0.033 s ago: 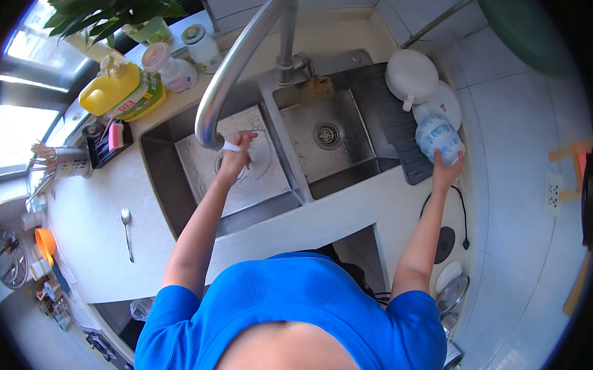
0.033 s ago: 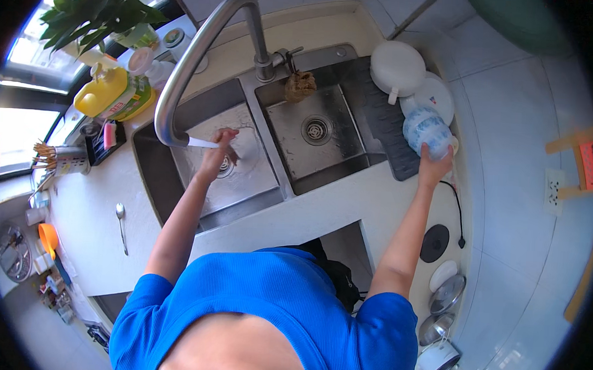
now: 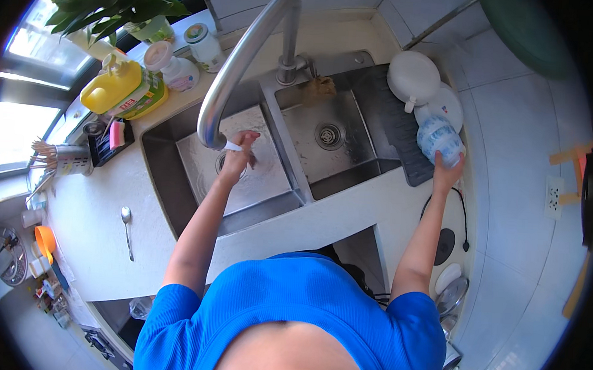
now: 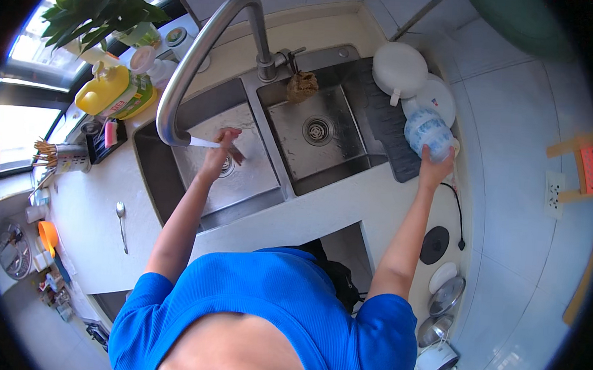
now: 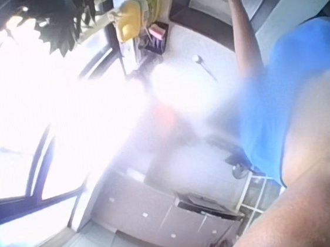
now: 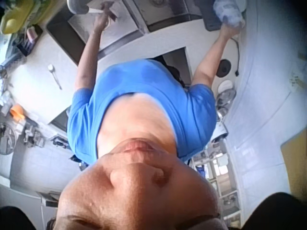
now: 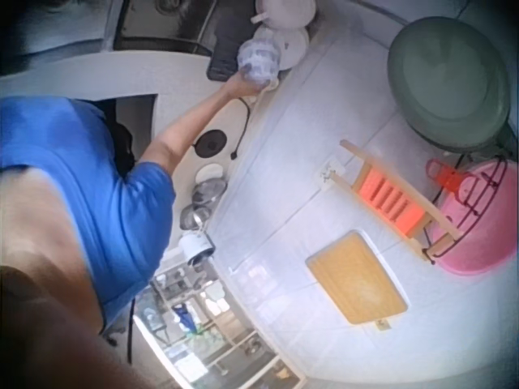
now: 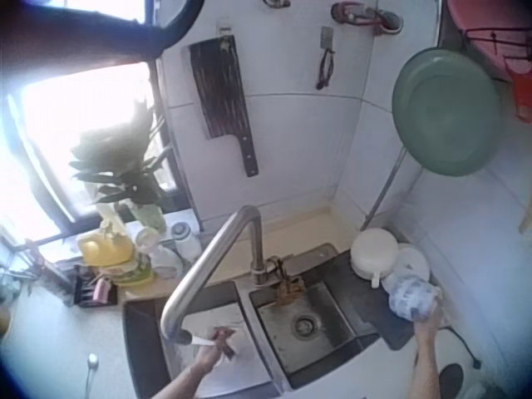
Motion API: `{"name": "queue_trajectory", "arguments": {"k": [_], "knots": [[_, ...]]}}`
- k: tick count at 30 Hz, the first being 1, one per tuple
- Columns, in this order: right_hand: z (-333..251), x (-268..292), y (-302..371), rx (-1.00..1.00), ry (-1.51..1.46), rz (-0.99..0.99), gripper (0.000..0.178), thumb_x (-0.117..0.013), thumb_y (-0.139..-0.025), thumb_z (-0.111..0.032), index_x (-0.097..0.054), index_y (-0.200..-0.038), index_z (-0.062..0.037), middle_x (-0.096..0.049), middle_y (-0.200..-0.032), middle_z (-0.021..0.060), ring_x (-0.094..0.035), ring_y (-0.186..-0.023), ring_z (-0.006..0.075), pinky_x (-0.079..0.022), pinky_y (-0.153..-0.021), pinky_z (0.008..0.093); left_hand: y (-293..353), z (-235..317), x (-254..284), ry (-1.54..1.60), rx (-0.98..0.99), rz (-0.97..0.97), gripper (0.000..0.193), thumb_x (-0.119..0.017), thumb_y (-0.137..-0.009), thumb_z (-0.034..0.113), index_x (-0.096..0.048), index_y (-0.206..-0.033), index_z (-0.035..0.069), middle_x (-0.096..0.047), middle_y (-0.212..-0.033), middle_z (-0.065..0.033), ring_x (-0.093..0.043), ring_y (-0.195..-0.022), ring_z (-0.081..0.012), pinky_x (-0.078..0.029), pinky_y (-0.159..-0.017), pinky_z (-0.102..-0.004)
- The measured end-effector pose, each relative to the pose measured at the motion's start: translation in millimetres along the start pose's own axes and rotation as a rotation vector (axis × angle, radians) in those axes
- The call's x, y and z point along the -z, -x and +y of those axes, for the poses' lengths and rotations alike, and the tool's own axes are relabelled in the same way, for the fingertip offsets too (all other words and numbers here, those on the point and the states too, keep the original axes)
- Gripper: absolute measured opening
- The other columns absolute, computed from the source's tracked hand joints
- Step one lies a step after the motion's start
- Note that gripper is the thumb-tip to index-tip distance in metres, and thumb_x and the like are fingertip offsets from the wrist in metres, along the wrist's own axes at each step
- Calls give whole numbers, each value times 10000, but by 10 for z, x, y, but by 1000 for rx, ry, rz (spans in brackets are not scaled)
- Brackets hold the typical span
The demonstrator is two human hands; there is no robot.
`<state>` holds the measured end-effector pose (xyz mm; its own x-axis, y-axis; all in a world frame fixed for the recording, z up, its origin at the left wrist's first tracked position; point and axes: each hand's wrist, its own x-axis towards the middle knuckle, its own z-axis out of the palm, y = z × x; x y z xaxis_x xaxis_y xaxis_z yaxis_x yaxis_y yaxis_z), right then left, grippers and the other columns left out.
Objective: The person washes a small bowl, chopsticks, and a spoon in the kitchen sink using a sponge and running water. They then wipe the countertop with a blue cloth, scrub a metal bowl with a sponge, rinse it, and dry it with the cloth before placing it on the counter.
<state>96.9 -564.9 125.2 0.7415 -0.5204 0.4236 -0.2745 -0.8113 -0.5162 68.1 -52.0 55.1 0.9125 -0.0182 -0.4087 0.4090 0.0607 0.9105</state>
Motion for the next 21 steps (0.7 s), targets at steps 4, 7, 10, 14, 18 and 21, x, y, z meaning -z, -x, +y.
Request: {"name": "queue_trajectory", "arguments": {"k": [4,7,10,14,18,21], "knots": [[-109,39,17,73,-75,-4,743,-760,-629,-282,-410,-1184,66,-470,-1150,256,-439,-1095,370,-330,-946,413,0,-20,-75,-12,-242,39,332,-408,-924,347,-508,-1028,48,-553,-985,-70,-532,-860,-131,-422,-729,-276],[-58,30,27,121,-18,35,724,-749,-645,-255,-396,-1208,32,-441,-1159,258,-406,-1097,383,-312,-953,428,121,123,-104,121,-145,-10,329,-413,-923,350,-516,-1019,52,-562,-986,-60,-496,-931,-126,-392,-794,-274],[-19,-15,58,84,71,78,730,-752,-641,-280,-404,-1208,20,-449,-1157,257,-409,-1084,388,-314,-943,440,186,205,-127,196,-60,22,333,-428,-917,354,-514,-1011,47,-567,-1003,-64,-502,-929,-140,-380,-827,-265],[30,-6,54,69,100,47,748,-745,-651,-238,-356,-1225,42,-426,-1162,260,-378,-1095,392,-297,-953,444,70,-46,-58,30,-223,104,357,-417,-922,341,-510,-1014,9,-566,-986,-93,-512,-964,-165,-376,-858,-293],[19,10,78,30,79,77,721,-742,-652,-231,-379,-1209,47,-451,-1156,257,-396,-1099,382,-313,-948,434,48,-77,-32,45,-186,84,356,-426,-919,344,-516,-1011,13,-568,-1005,-86,-496,-984,-158,-354,-876,-290],[-12,20,79,-11,-48,82,693,-736,-656,-219,-395,-1199,44,-463,-1159,254,-424,-1099,369,-332,-941,416,47,-90,4,72,-166,81,321,-444,-912,347,-509,-1015,50,-572,-1009,-53,-488,-897,-117,-364,-773,-252]]}}
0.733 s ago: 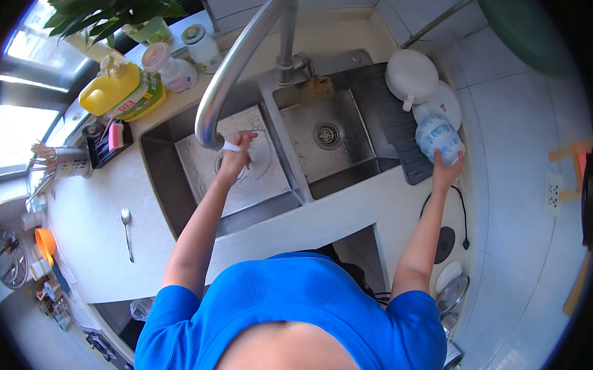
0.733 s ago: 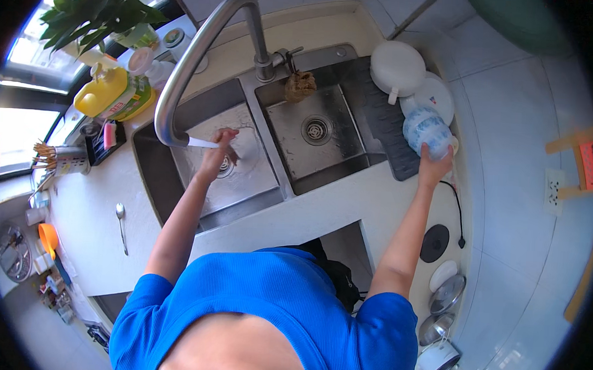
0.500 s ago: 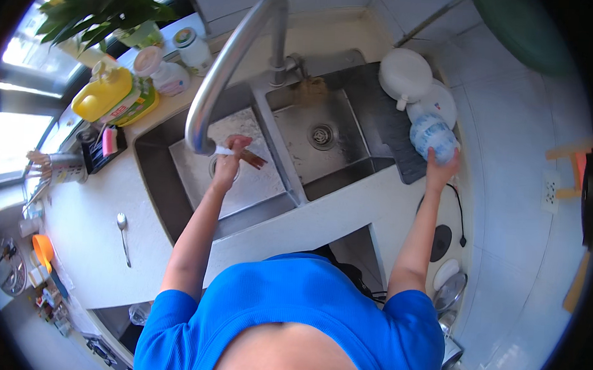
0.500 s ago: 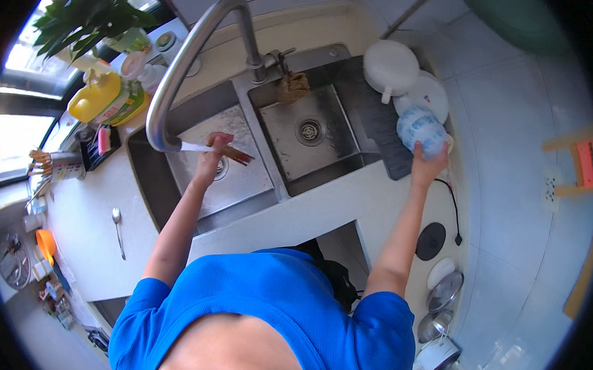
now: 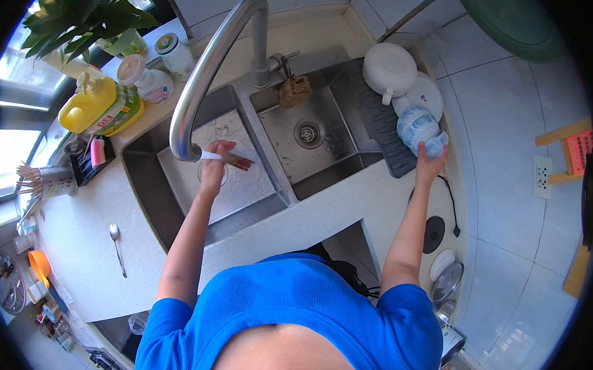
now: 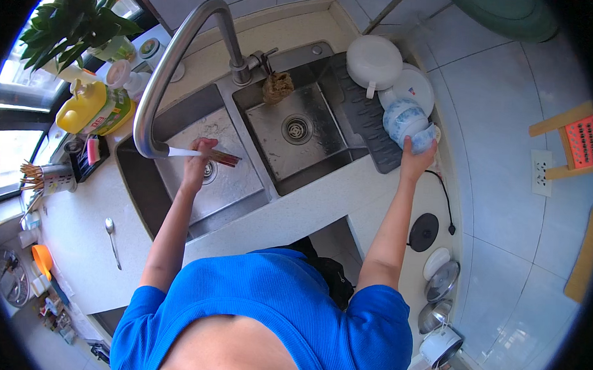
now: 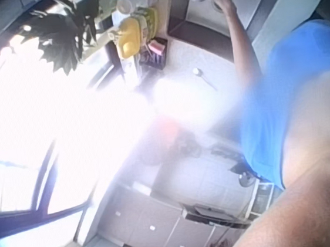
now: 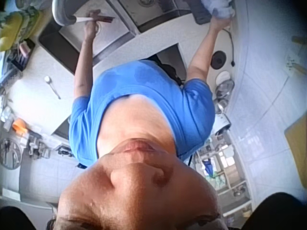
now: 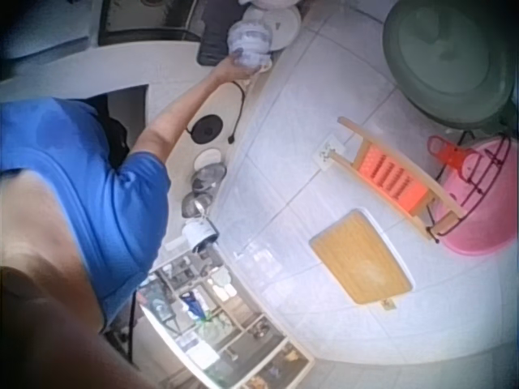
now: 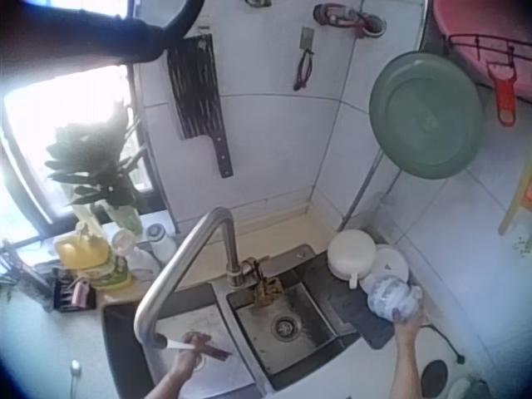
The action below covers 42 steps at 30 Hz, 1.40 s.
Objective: The person washes a small bowl, chopsticks, and a spoon in the kitchen sink using a sponge and running water. They then wipe the countertop with a blue cloth, scrub a metal bowl with a sponge, rinse it, and dry it with the cloth before placing it on the counter.
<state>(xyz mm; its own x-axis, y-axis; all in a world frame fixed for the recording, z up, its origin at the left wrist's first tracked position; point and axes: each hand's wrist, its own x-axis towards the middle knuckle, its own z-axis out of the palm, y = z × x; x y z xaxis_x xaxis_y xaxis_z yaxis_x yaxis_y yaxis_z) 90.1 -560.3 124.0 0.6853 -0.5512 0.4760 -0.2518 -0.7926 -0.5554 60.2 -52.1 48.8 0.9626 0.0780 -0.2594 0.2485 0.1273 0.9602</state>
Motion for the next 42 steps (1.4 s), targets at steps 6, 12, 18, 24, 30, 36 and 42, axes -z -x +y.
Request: {"name": "queue_trajectory", "arguments": {"k": [6,12,18,24,30,36,42], "knots": [[-107,91,-4,31,-11,-36,666,-729,-640,-167,-408,-1196,11,-469,-1161,236,-423,-1111,368,-337,-941,413,25,31,6,-1,32,40,330,-435,-916,336,-516,-996,26,-570,-1005,-71,-504,-958,-150,-363,-856,-283],[-212,422,203,20,226,115,635,-701,-628,-74,-433,-1204,-95,-381,-1221,232,-377,-1130,398,-335,-932,431,8,2,10,121,3,35,306,-425,-924,311,-510,-1003,28,-571,-1017,-73,-507,-953,-144,-380,-845,-273],[-656,908,775,248,179,-152,582,-695,-619,-51,-485,-1157,-124,-367,-1213,217,-406,-1092,413,-372,-894,442,-45,-70,77,121,-16,35,278,-406,-934,276,-499,-1016,28,-569,-1019,-87,-512,-962,-152,-388,-866,-283],[-547,743,918,457,349,-443,582,-683,-587,-24,-507,-1131,-134,-372,-1195,208,-427,-1078,387,-390,-869,438,-49,-26,41,70,-10,25,294,-398,-934,295,-494,-1024,32,-571,-1019,-83,-515,-968,-156,-389,-850,-284],[-375,452,973,552,445,-362,550,-672,-594,-47,-524,-1110,-167,-365,-1165,173,-371,-1107,372,-328,-898,486,11,-6,63,135,21,33,296,-401,-932,291,-488,-1027,25,-563,-1030,-95,-511,-992,-172,-385,-871,-298],[-444,345,918,508,512,-365,557,-682,-608,-79,-513,-1127,-191,-369,-1147,156,-346,-1128,348,-304,-917,495,3,-26,120,170,-2,43,293,-409,-932,285,-508,-1009,21,-569,-1029,-86,-507,-970,-153,-392,-835,-292],[-534,389,931,482,611,-443,546,-674,-647,-106,-488,-1156,-166,-358,-1190,160,-330,-1152,344,-279,-946,516,7,-11,128,134,18,60,291,-406,-932,284,-511,-1002,22,-568,-1041,-94,-508,-986,-168,-388,-857,-303]]}}
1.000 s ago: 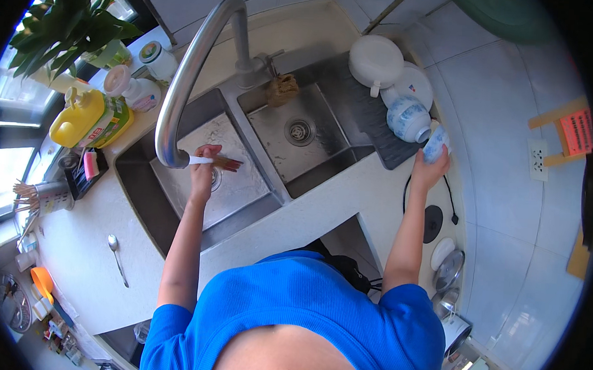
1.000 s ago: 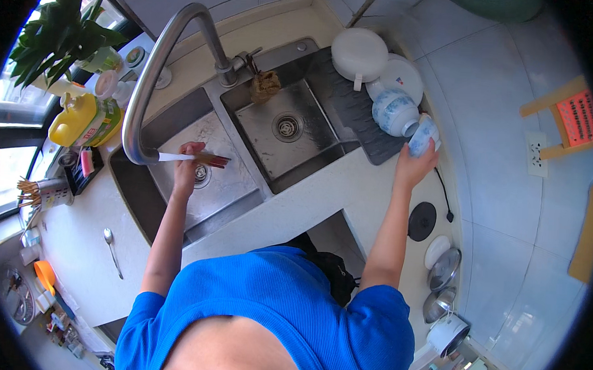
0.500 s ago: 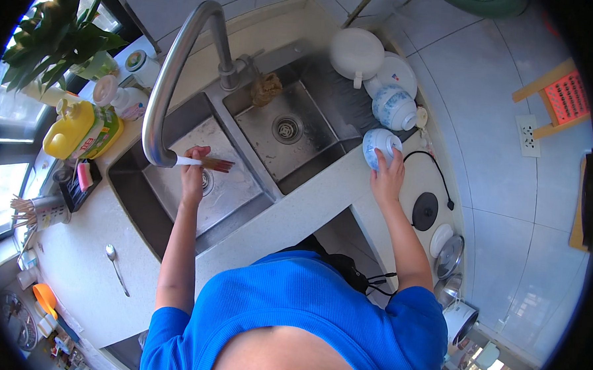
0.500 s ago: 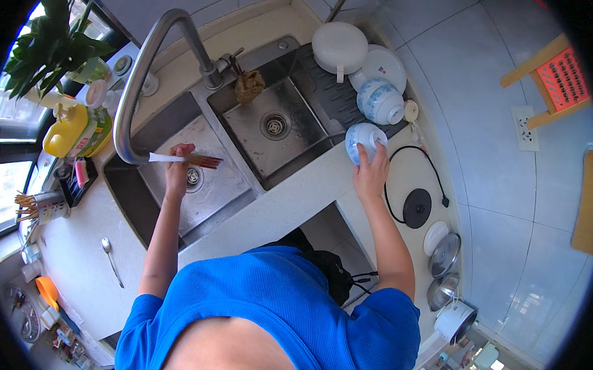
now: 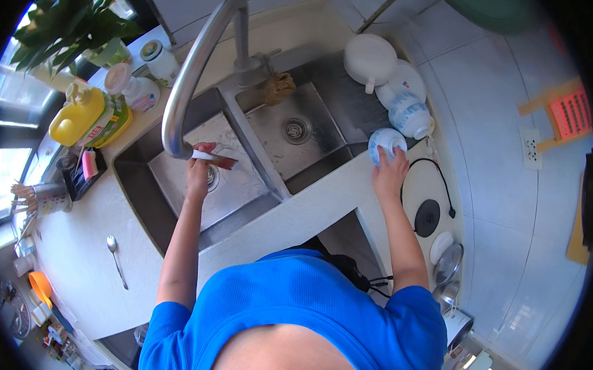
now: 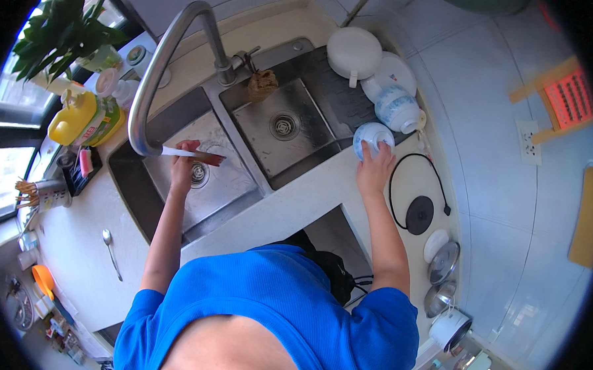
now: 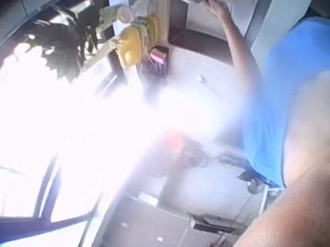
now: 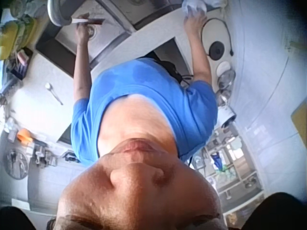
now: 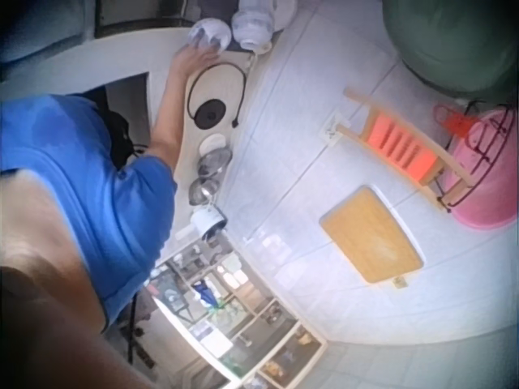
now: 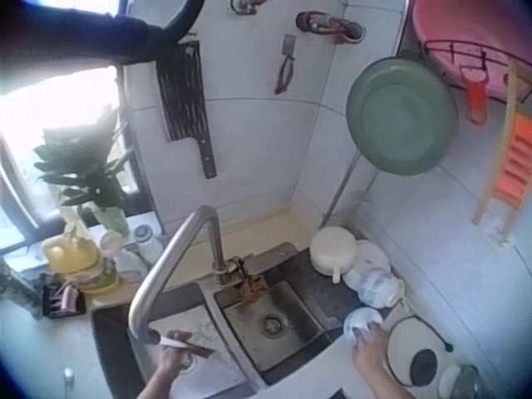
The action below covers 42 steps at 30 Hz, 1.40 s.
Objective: The person washes a small bowl, chopsticks, and a spoon in the kitchen sink using a sponge and running water. They then wipe the countertop with a blue cloth, scrub a metal bowl with a sponge, rinse it, and dry it with the cloth before placing it on the counter.
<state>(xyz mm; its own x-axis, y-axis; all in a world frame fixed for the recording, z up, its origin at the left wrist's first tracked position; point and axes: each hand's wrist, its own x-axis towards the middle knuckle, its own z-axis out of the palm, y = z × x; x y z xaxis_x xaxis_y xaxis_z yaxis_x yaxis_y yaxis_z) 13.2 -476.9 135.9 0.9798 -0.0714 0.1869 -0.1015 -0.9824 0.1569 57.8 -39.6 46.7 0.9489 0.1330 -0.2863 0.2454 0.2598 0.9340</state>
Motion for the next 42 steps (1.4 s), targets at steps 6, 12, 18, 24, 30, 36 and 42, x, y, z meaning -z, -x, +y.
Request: {"name": "queue_trajectory", "arguments": {"k": [6,12,18,24,30,36,42], "knots": [[-446,184,-250,137,-503,152,348,-595,-726,-64,-540,-1069,-79,-480,-1076,175,-472,-1022,334,-381,-877,426,-67,-150,-27,-6,-39,2,300,-428,-921,312,-502,-1019,38,-577,-1021,-86,-521,-979,-161,-395,-847,-289],[-1920,207,-392,-80,-1847,-568,203,-510,-882,-132,-542,-1037,-6,-598,-951,72,-560,-912,117,-439,-785,228,36,36,-173,-127,25,20,359,-420,-920,330,-530,-1021,3,-581,-1008,-87,-521,-968,-172,-376,-866,-289],[-3403,-334,-498,-272,-1860,-848,360,-453,-901,-337,-500,-1131,-65,-541,-1076,56,-502,-1003,133,-394,-854,274,86,-75,-338,6,134,120,417,-423,-914,352,-485,-1192,47,-516,-1174,-64,-474,-1076,-167,-349,-919,-304],[-3851,-120,-179,-272,-1858,-1120,631,-339,-887,-527,-266,-1365,-122,-277,-1391,64,-268,-1262,173,-215,-1023,282,4,175,-51,525,226,174,726,-275,-854,621,-323,-1333,78,-425,-1296,-65,-397,-1166,-168,-298,-964,-298],[-3843,-398,-464,-503,-1803,-1055,687,-364,-863,-562,-316,-1325,-54,-361,-1317,94,-348,-1185,191,-260,-988,296,46,161,-337,402,323,248,620,-357,-878,542,-394,-1294,84,-451,-1253,-71,-421,-1123,-177,-327,-932,-310],[-3925,-349,-238,-655,-1908,-988,726,-370,-816,-621,-379,-1262,-48,-416,-1235,107,-391,-1112,214,-304,-941,319,-93,77,-180,329,453,184,527,-348,-915,433,-409,-1268,46,-484,-1191,-88,-454,-1057,-169,-346,-906,-290],[-3990,-644,-397,-630,-1673,-778,561,-338,-852,-525,-487,-1032,-14,-521,-1040,133,-472,-912,243,-376,-794,372,108,83,-317,442,276,191,599,-352,-892,481,-349,-1278,23,-404,-1251,-137,-395,-1118,-212,-307,-947,-330]]}}
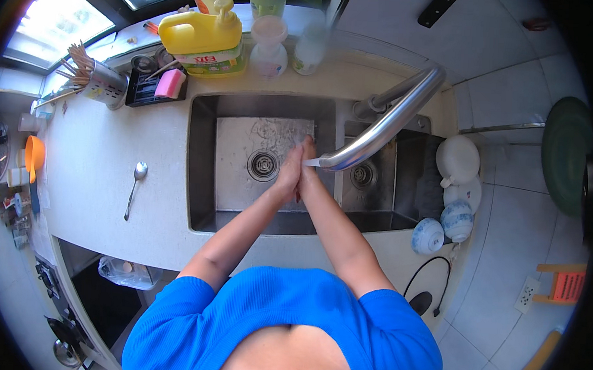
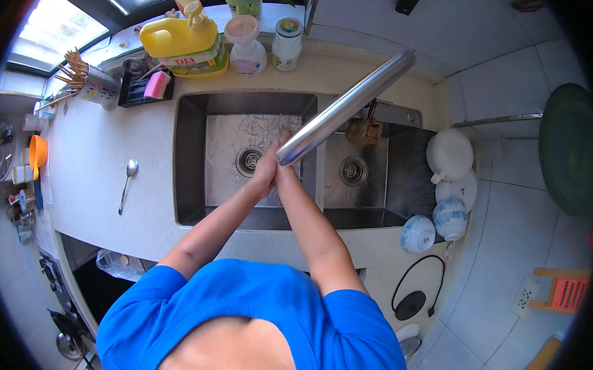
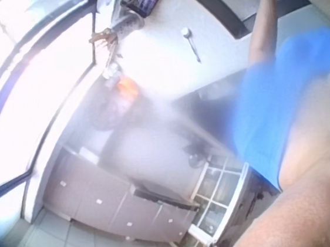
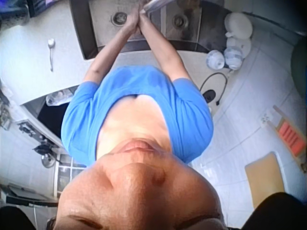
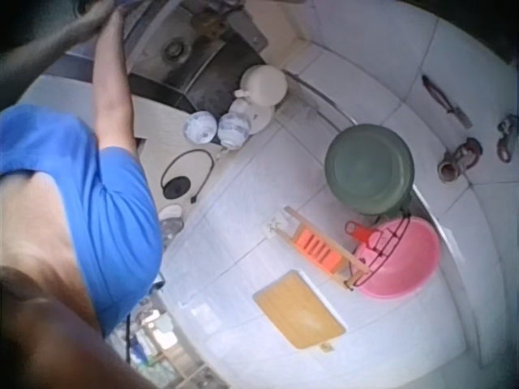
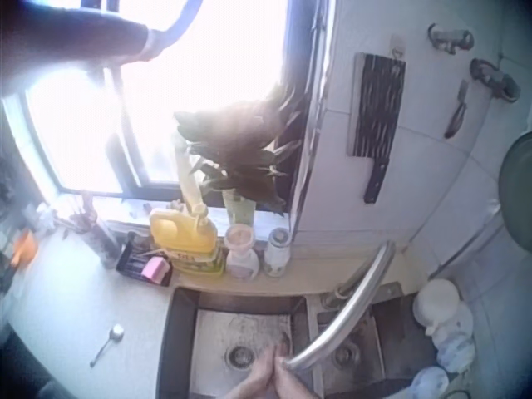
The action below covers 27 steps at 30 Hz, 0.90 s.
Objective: The person washes a small bowl, chopsticks, and a spoon in the kitchen sink using a sponge and running water. They then wipe the countertop with a blue cloth, scrub a metal bowl with a sponge, rinse it, and dry it with the cloth before placing it on the counter.
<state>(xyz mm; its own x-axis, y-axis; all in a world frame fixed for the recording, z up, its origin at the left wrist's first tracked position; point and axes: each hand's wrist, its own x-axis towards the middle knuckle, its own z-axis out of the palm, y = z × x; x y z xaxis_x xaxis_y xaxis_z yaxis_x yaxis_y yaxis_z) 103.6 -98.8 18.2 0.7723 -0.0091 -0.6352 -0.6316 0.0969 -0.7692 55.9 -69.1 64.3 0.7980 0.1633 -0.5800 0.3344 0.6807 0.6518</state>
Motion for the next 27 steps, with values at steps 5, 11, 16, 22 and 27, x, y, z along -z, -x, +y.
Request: {"name": "queue_trajectory", "arguments": {"k": [5,11,16,22,27], "knots": [[104,-153,-276,42,388,-99,472,-329,-886,-407,-578,-897,-7,-599,-856,92,-539,-782,226,-411,-738,341,-33,124,-44,52,-136,368,389,-390,-915,366,-458,-1092,26,-509,-1034,-130,-500,-934,-210,-421,-796,-348],[285,12,-320,-35,486,-504,475,-332,-922,-416,-565,-926,-1,-602,-819,105,-563,-764,160,-436,-702,291,-527,180,376,275,-49,455,315,-469,-895,348,-403,-720,94,-370,-520,22,-350,-430,-113,-313,-405,-296],[-400,269,128,-156,930,-912,382,-410,-903,-398,-509,-950,-32,-568,-732,64,-537,-684,105,-436,-602,270,-718,368,903,610,-24,374,406,-444,-875,459,-366,-667,120,-257,-459,34,-241,-361,-108,-223,-362,-266],[-551,429,335,-132,1035,-853,265,-473,-893,-305,-472,-936,-44,-514,-729,28,-457,-551,73,-391,-465,217,-659,502,797,736,61,319,421,-364,-891,487,-406,-756,90,-362,-528,-12,-294,-392,-132,-269,-395,-262],[-700,214,297,-383,629,-950,225,-452,-907,-241,-460,-940,-19,-464,-686,19,-361,-464,62,-305,-390,159,-899,213,1089,722,45,375,432,-280,-917,450,-441,-976,54,-499,-721,-68,-451,-562,-174,-406,-534,-321]]}}
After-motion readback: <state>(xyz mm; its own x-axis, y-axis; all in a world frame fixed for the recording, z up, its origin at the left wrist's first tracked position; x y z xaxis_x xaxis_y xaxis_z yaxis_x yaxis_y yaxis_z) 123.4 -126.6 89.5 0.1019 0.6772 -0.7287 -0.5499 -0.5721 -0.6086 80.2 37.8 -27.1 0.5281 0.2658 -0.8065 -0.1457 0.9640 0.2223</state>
